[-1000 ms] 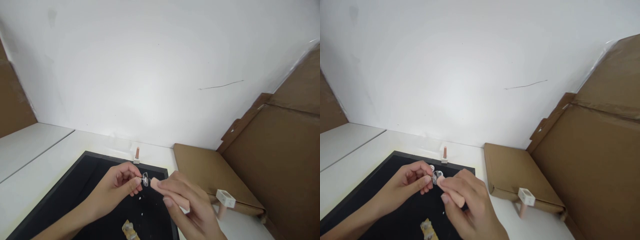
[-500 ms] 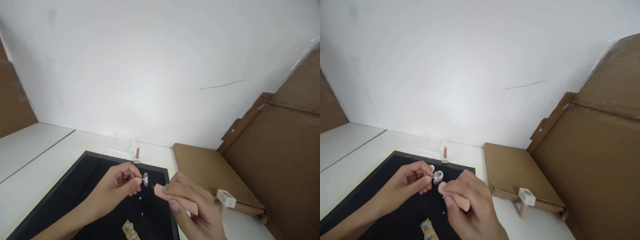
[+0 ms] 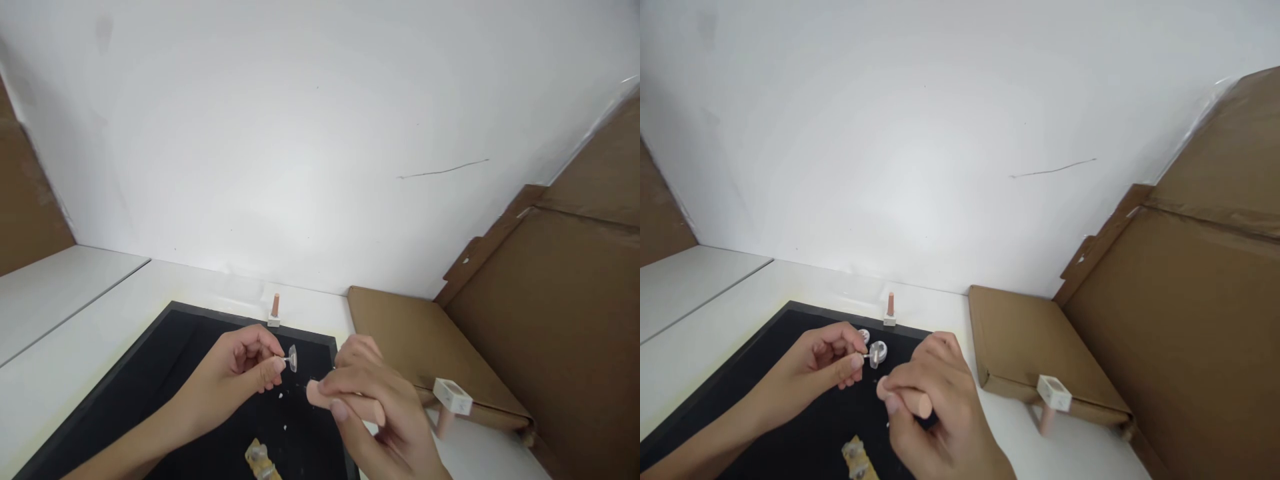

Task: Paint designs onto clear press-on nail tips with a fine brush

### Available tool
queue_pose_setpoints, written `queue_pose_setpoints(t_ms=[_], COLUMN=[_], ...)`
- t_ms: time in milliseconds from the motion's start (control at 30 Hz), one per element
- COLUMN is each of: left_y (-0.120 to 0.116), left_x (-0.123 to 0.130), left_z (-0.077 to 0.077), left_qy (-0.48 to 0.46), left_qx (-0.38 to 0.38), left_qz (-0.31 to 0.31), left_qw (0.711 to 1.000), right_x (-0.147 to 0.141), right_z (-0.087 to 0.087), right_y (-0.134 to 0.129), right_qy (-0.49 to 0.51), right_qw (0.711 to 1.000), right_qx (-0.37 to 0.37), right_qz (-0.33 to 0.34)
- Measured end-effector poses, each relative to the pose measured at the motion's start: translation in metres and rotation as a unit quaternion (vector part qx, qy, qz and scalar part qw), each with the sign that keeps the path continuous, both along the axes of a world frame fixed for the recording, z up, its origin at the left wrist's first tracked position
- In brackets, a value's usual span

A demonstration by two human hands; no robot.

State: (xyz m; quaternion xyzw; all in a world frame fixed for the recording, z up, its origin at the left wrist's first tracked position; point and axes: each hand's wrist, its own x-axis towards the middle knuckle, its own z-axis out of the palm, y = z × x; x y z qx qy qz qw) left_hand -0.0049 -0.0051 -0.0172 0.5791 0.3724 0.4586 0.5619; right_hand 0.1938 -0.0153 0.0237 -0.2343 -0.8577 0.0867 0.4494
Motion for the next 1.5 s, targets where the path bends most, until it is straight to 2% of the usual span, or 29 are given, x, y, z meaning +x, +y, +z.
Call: queue_pose_setpoints(t_ms=[233, 367, 467, 700, 800, 967, 1500], left_y=[-0.0021, -0.0004, 0.0001, -0.0001, 0.0004, 0.0006, 0.0003], left_x=[0.0011, 0.0012, 0.0013, 0.0013, 0.0015, 0.0012, 0.0014], left_z=[0.0024, 0.0022, 0.0021, 0.0025, 0.0030, 0.0021, 0.0013], left_qy=[-0.001, -0.003, -0.003, -0.006, -0.008, -0.006, -0.008], left_qx=[-0.004, -0.004, -0.004, -0.006, -0.005, -0.002, 0.001], left_qz=[-0.004, -0.004, -0.001, 0.002, 0.002, 0.004, 0.015], left_qw=[1.000, 1.000, 1.000, 1.000, 1.000, 1.000, 1.000], right_x=[-0.0007, -0.0017, -0.0016, 0.0000, -0.0007, -0.0016, -0.0002], right_z=[0.0019, 0.0036, 0.0033, 0.0014, 0.0021, 0.0028, 0.0016], right_y=[0.0003, 0.0003, 0.0009, 0.0008, 0.0004, 0.0005, 0.0004], right_qy=[-0.019, 0.003, -0.022, -0.014, -0.037, -0.014, -0.034], right_qw=[1.000, 1.000, 0.999, 0.999, 0.999, 0.999, 0.999], right_qx=[0.019, 0.019, 0.031, 0.045, 0.040, 0.029, 0.030], right_qz=[-0.011, -0.012, -0.018, -0.001, -0.001, -0.005, -0.003])
